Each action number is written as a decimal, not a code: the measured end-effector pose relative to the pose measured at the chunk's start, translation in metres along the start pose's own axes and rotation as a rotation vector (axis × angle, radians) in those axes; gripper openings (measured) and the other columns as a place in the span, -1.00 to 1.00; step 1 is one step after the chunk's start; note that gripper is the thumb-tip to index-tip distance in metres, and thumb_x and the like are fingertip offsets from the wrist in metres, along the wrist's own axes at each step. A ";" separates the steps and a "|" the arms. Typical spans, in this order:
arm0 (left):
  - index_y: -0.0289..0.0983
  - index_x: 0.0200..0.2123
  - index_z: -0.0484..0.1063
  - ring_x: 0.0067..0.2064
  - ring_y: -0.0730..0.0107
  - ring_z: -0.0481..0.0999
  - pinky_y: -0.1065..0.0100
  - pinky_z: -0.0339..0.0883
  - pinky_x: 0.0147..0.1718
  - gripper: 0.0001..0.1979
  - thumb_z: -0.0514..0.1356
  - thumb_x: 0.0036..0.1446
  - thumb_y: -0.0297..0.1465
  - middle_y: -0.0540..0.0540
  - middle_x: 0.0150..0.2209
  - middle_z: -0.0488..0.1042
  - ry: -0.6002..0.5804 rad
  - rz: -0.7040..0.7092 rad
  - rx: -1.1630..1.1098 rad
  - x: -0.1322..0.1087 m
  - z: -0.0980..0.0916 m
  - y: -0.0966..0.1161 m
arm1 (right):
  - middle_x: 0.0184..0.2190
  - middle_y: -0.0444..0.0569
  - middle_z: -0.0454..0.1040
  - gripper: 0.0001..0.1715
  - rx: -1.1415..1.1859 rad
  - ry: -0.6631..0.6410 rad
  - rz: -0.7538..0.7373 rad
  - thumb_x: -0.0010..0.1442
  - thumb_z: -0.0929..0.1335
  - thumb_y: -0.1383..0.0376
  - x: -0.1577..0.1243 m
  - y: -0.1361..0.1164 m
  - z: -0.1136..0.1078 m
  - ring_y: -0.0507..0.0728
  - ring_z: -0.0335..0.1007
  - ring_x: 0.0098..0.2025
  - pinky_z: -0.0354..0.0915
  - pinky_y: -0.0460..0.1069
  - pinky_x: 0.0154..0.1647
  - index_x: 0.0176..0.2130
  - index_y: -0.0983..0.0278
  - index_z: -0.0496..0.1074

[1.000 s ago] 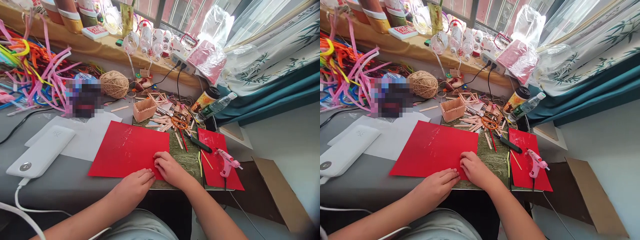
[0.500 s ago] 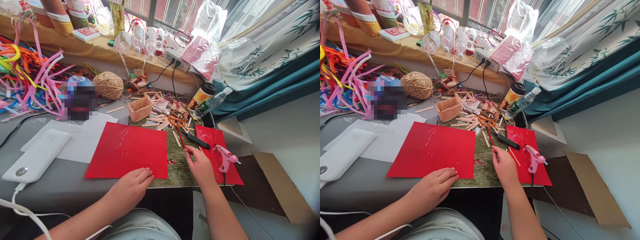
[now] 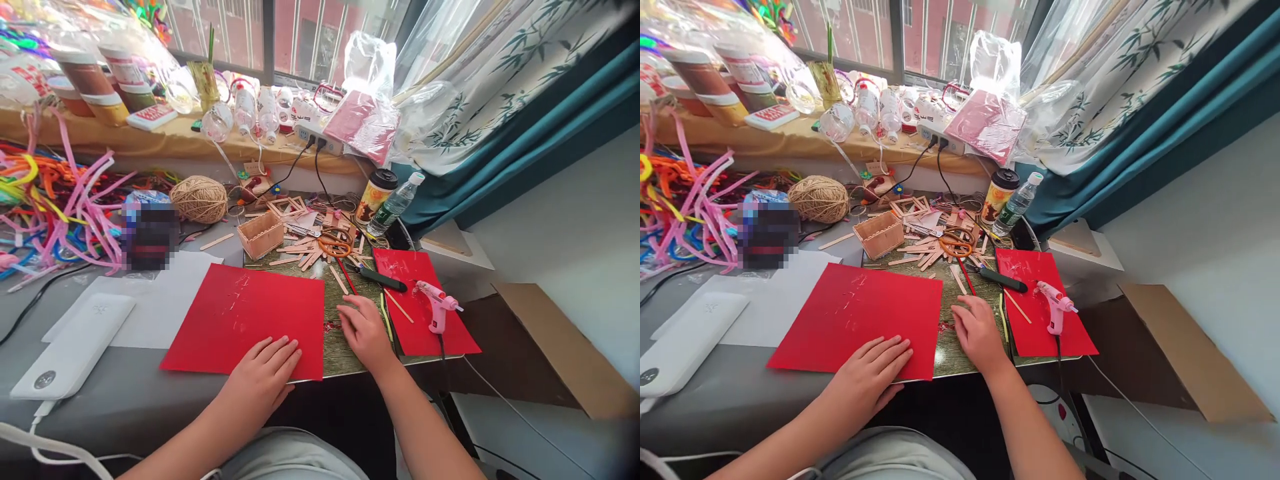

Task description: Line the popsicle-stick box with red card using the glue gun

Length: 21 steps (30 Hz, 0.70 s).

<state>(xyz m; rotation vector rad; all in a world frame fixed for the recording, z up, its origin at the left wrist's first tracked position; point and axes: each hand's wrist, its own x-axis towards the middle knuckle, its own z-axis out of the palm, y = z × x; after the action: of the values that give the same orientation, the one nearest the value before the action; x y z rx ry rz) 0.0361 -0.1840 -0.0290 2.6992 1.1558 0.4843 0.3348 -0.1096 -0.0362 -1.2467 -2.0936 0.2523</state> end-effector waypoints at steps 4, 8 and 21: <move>-0.20 0.25 0.47 0.18 0.13 0.62 0.13 0.52 0.12 -0.59 0.11 0.42 -0.53 -0.17 0.20 0.62 0.027 0.097 0.007 -0.009 -0.009 -0.002 | -0.09 0.08 0.62 -0.57 0.062 0.081 0.077 0.46 0.21 0.46 0.000 0.011 -0.001 0.28 0.53 0.01 0.49 0.28 0.08 0.10 0.14 0.53; -0.20 0.17 0.48 -0.04 0.33 0.70 0.35 0.54 -0.03 -0.69 0.10 0.46 -0.52 -0.10 -0.01 0.72 0.232 0.014 -0.085 -0.002 -0.052 -0.020 | 0.04 0.14 0.56 -0.61 0.035 0.107 0.118 0.43 0.27 0.43 0.002 0.008 0.000 0.32 0.47 0.12 0.43 0.31 0.21 0.13 0.17 0.50; -0.15 -0.02 0.62 -0.45 0.30 0.38 0.29 0.19 -0.35 -0.57 0.10 0.43 0.00 -0.05 -0.37 0.54 0.398 -0.379 0.550 0.070 -0.258 -0.097 | 0.00 0.15 0.60 -0.67 -0.015 0.072 0.076 0.31 0.34 0.52 0.003 0.012 0.008 0.31 0.47 0.11 0.42 0.30 0.22 -0.03 0.26 0.58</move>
<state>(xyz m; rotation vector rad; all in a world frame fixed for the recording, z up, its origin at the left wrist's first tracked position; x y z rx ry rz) -0.0755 -0.0603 0.2012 2.7569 2.1344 0.7532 0.3370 -0.0999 -0.0466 -1.3268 -1.9927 0.2221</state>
